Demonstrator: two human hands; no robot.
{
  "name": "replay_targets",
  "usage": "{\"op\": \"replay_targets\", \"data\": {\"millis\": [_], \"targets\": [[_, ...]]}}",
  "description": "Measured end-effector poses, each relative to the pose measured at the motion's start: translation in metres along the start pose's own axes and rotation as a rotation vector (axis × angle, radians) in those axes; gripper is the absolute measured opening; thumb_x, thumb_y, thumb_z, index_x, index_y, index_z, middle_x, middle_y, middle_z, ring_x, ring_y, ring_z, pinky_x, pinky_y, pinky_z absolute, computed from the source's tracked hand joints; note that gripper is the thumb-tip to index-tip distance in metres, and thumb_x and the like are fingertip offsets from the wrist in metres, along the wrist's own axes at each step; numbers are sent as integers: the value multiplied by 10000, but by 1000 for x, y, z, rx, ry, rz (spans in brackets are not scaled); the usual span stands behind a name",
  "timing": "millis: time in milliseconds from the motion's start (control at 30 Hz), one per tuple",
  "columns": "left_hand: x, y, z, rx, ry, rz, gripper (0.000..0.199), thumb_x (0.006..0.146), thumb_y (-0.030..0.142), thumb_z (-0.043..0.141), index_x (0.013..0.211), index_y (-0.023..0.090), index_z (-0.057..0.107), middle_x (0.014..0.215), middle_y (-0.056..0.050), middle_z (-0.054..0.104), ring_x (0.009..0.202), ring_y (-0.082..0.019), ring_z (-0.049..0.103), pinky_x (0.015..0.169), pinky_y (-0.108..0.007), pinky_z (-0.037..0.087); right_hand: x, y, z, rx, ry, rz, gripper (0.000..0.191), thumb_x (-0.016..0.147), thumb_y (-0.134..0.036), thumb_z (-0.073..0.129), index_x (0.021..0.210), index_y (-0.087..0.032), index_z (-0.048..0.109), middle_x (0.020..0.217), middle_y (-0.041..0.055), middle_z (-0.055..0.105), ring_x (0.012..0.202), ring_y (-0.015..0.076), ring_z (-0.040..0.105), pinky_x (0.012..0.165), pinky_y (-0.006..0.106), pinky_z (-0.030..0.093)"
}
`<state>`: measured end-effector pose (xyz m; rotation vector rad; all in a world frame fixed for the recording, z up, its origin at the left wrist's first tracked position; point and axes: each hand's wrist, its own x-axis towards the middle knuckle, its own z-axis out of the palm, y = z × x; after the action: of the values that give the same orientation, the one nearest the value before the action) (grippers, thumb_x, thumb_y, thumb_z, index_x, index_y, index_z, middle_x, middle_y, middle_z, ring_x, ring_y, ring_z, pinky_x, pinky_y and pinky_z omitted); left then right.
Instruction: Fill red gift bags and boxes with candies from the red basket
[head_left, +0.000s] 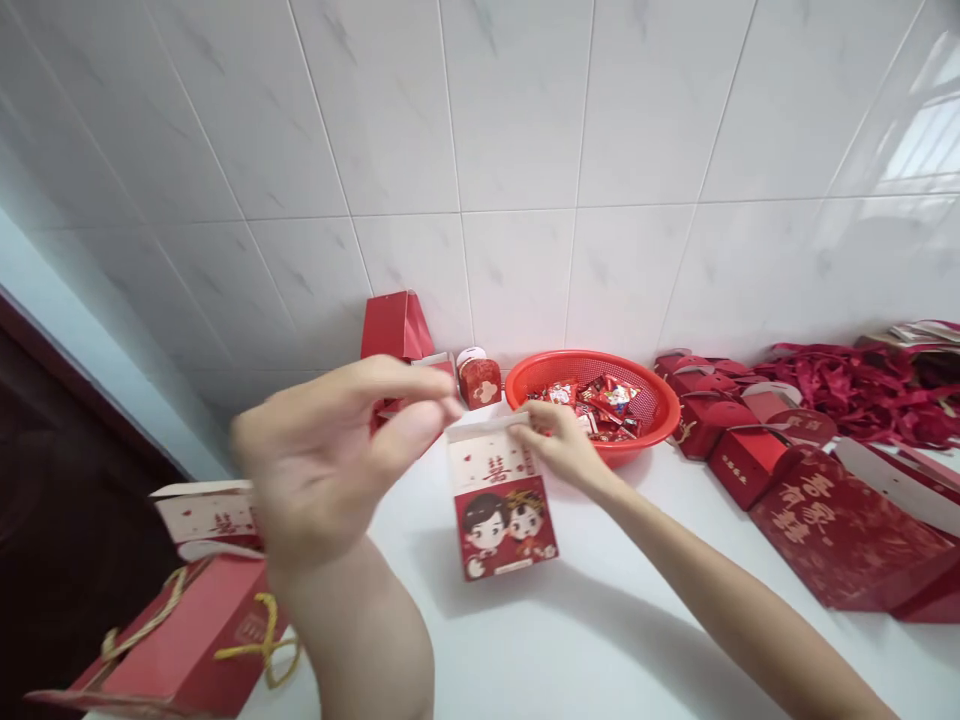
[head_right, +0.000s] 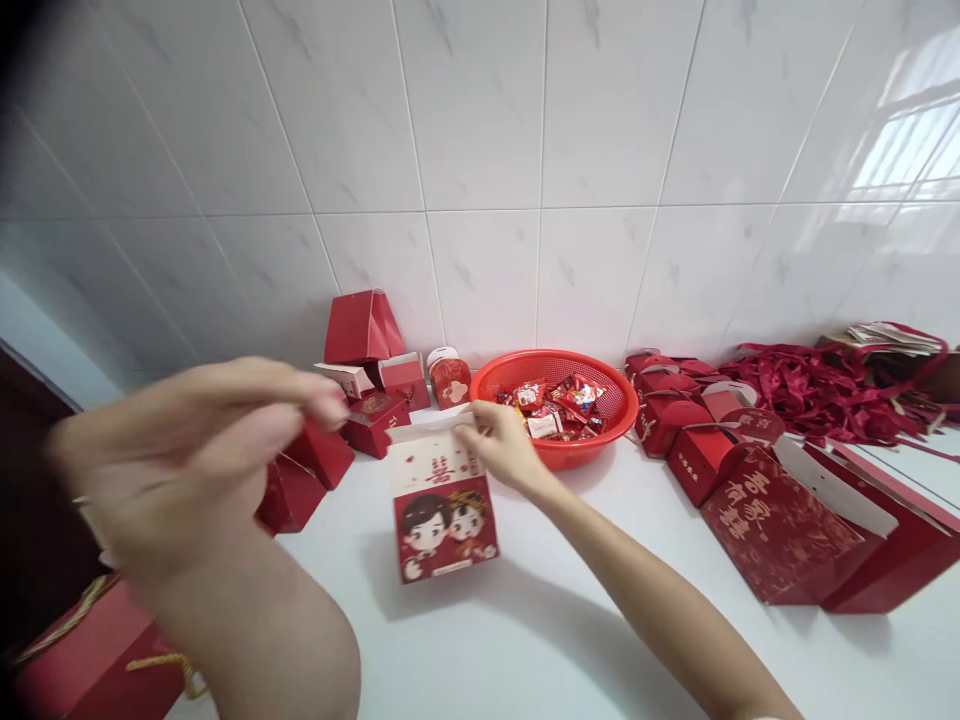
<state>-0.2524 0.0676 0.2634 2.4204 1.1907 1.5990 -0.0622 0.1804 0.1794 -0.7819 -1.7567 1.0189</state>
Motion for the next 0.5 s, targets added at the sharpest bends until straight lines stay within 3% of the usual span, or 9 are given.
{"op": "replay_targets", "data": {"millis": [67, 200, 333, 500], "targets": [[25, -6, 17, -55, -36, -87, 229, 906, 442, 592, 967, 267, 727, 936, 0, 754, 902, -200, 689, 826, -366, 578, -9, 8, -27, 143, 64, 76, 156, 758, -337, 658, 759, -196, 592, 727, 3, 661, 695, 178, 606, 654, 290, 463], [55, -29, 58, -40, -417, -219, 307, 869, 422, 615, 1046, 193, 720, 1072, -47, 741, 984, -211, 667, 877, -327, 536, -30, 16, -51, 289, 237, 162, 311, 720, -466, 727, 777, -198, 580, 752, 4, 656, 715, 180, 603, 661, 294, 477], [60, -49, 89, -41, -701, -224, 281, 872, 404, 593, 951, 167, 722, 973, -47, 749, 896, -203, 661, 791, -292, 492, -44, 16, -52, 239, 311, 178, 410, 753, -577, 693, 711, -207, 520, 672, -18, 574, 626, 149, 520, 574, 261, 423], [60, -56, 103, -80, -841, -188, 264, 869, 372, 550, 866, 160, 707, 850, -31, 724, 781, -173, 621, 692, -266, 438, -54, 26, -40, 254, 284, 213, 458, 763, -630, 654, 680, -205, 504, 638, -23, 525, 587, 138, 462, 531, 252, 369]]}}
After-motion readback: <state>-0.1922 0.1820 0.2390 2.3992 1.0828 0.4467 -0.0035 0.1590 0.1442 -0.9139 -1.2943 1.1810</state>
